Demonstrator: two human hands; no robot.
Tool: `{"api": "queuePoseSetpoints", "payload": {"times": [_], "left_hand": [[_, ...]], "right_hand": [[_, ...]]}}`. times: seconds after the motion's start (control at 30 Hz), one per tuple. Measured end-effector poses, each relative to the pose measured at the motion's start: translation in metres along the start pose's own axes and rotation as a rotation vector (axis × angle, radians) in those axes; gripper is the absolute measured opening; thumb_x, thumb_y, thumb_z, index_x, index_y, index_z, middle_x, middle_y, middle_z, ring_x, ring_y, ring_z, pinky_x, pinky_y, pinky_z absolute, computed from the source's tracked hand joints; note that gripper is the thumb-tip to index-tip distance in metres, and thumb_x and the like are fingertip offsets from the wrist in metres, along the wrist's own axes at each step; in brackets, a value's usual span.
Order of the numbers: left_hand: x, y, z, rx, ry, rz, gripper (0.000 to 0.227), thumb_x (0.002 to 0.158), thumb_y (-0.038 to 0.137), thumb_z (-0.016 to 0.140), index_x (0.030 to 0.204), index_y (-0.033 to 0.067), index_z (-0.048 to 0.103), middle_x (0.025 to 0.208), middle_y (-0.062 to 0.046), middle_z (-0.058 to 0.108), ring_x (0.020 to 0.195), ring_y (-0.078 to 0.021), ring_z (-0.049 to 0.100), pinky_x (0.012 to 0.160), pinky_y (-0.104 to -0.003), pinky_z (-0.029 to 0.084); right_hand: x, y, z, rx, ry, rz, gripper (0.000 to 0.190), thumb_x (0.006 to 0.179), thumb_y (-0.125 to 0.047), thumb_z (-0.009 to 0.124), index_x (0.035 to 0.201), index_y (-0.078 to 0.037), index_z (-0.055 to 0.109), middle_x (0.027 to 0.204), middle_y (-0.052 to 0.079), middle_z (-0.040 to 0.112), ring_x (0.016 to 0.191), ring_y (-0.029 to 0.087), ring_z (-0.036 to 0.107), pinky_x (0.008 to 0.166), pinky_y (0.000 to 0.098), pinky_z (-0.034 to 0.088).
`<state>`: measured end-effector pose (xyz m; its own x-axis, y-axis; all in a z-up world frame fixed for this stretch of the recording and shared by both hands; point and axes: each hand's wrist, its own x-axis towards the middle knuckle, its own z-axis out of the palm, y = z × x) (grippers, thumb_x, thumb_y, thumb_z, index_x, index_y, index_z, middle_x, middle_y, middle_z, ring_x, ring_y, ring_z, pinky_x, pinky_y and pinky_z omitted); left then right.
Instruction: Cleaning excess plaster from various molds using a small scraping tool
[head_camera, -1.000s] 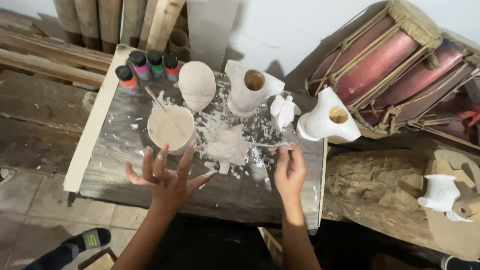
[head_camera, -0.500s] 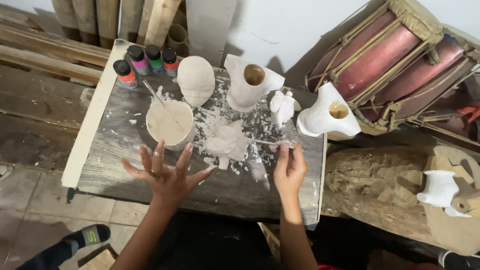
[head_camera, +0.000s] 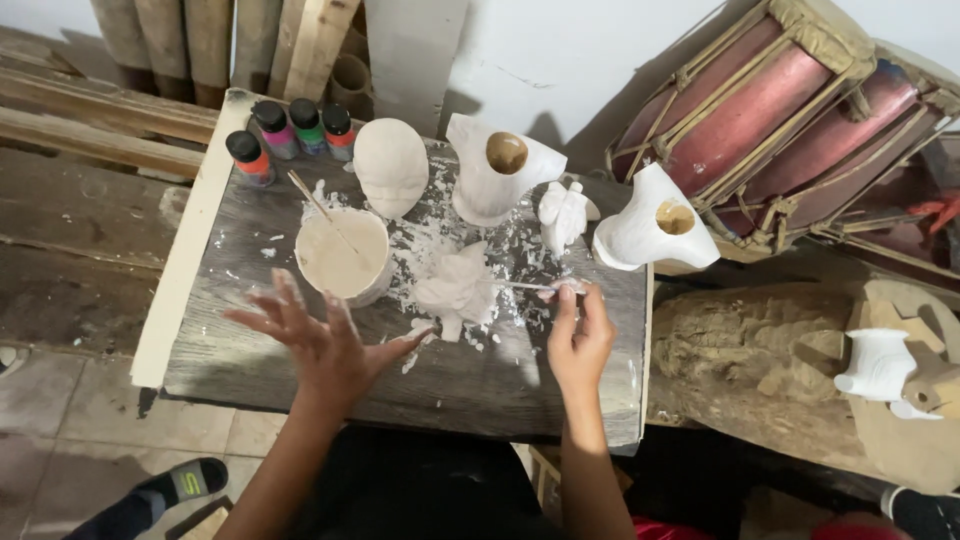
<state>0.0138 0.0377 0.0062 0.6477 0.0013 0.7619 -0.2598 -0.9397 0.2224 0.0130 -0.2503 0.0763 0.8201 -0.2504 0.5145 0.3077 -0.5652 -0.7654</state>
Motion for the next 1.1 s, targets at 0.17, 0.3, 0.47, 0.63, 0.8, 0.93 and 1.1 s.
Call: {"api": "queuePoseSetpoints", "payload": {"times": [0.17, 0.3, 0.47, 0.63, 0.8, 0.93, 1.1], "left_hand": [[0.042, -0.001, -0.032, -0.12, 0.01, 0.001, 0.134, 0.082, 0.089, 0.071, 0.165, 0.0056, 0.007, 0.163, -0.041, 0.005, 0.153, -0.0575, -0.004, 0.111, -0.085, 0.005], [0.042, -0.016, -0.023, -0.146, -0.107, -0.051, 0.155, 0.072, 0.102, 0.074, 0.168, 0.0144, -0.01, 0.172, -0.022, -0.011, 0.159, -0.0515, -0.015, 0.12, -0.086, -0.005], [0.052, -0.024, -0.023, -0.177, -0.15, -0.03, 0.151, 0.074, 0.104, 0.071, 0.168, 0.0228, -0.015, 0.173, -0.02, -0.014, 0.157, -0.0516, -0.02, 0.12, -0.086, -0.009], [0.057, -0.046, -0.018, -0.224, -0.102, 0.037, 0.145, 0.079, 0.1, 0.077, 0.169, 0.0241, -0.009, 0.173, -0.02, -0.013, 0.16, -0.0483, -0.016, 0.121, -0.087, -0.007], [0.071, -0.061, -0.02, -0.216, -0.126, 0.001, 0.151, 0.074, 0.104, 0.071, 0.169, 0.0231, -0.014, 0.174, -0.018, -0.013, 0.163, -0.0453, -0.012, 0.124, -0.084, -0.005], [0.087, -0.071, -0.018, -0.28, -0.116, -0.033, 0.158, 0.066, 0.108, 0.069, 0.168, 0.0269, -0.019, 0.175, -0.005, -0.022, 0.165, -0.0387, -0.02, 0.13, -0.079, -0.01], [0.075, -0.08, -0.014, -0.701, -0.138, -0.092, 0.158, 0.058, 0.076, 0.081, 0.165, 0.0301, -0.025, 0.172, 0.001, -0.03, 0.167, -0.0386, -0.021, 0.141, -0.072, 0.002]], "right_hand": [[-0.007, -0.005, 0.008, -0.026, 0.052, 0.036, 0.017, 0.105, -0.003, 0.056, 0.093, -0.002, 0.068, 0.078, 0.014, 0.072, 0.076, 0.027, 0.07, 0.082, 0.0411, 0.054], [-0.011, -0.024, 0.006, -0.135, -0.038, 0.114, 0.02, 0.109, -0.022, 0.051, 0.104, -0.008, 0.065, 0.085, 0.0, 0.067, 0.071, 0.011, 0.057, 0.066, 0.0257, 0.042], [-0.021, -0.031, 0.018, -0.078, 0.045, 0.163, 0.019, 0.109, -0.018, 0.05, 0.103, -0.007, 0.064, 0.084, 0.0, 0.063, 0.072, 0.01, 0.055, 0.068, 0.0248, 0.043], [-0.029, -0.031, 0.025, -0.134, 0.076, 0.162, 0.018, 0.11, -0.019, 0.05, 0.106, -0.006, 0.062, 0.075, -0.001, 0.056, 0.064, 0.009, 0.047, 0.058, 0.0241, 0.035], [-0.036, -0.034, 0.029, -0.244, 0.11, 0.197, 0.02, 0.109, -0.022, 0.05, 0.109, -0.007, 0.064, 0.083, 0.001, 0.061, 0.072, 0.013, 0.054, 0.065, 0.0266, 0.042], [-0.035, -0.059, 0.033, -0.119, 0.243, 0.13, 0.02, 0.111, -0.016, 0.048, 0.108, -0.001, 0.061, 0.094, 0.009, 0.068, 0.084, 0.018, 0.068, 0.074, 0.028, 0.057], [-0.053, -0.058, 0.043, -0.183, 0.551, -0.058, 0.013, 0.113, -0.008, 0.043, 0.113, 0.0, 0.053, 0.105, 0.015, 0.061, 0.101, 0.027, 0.064, 0.078, 0.0334, 0.058]]}}
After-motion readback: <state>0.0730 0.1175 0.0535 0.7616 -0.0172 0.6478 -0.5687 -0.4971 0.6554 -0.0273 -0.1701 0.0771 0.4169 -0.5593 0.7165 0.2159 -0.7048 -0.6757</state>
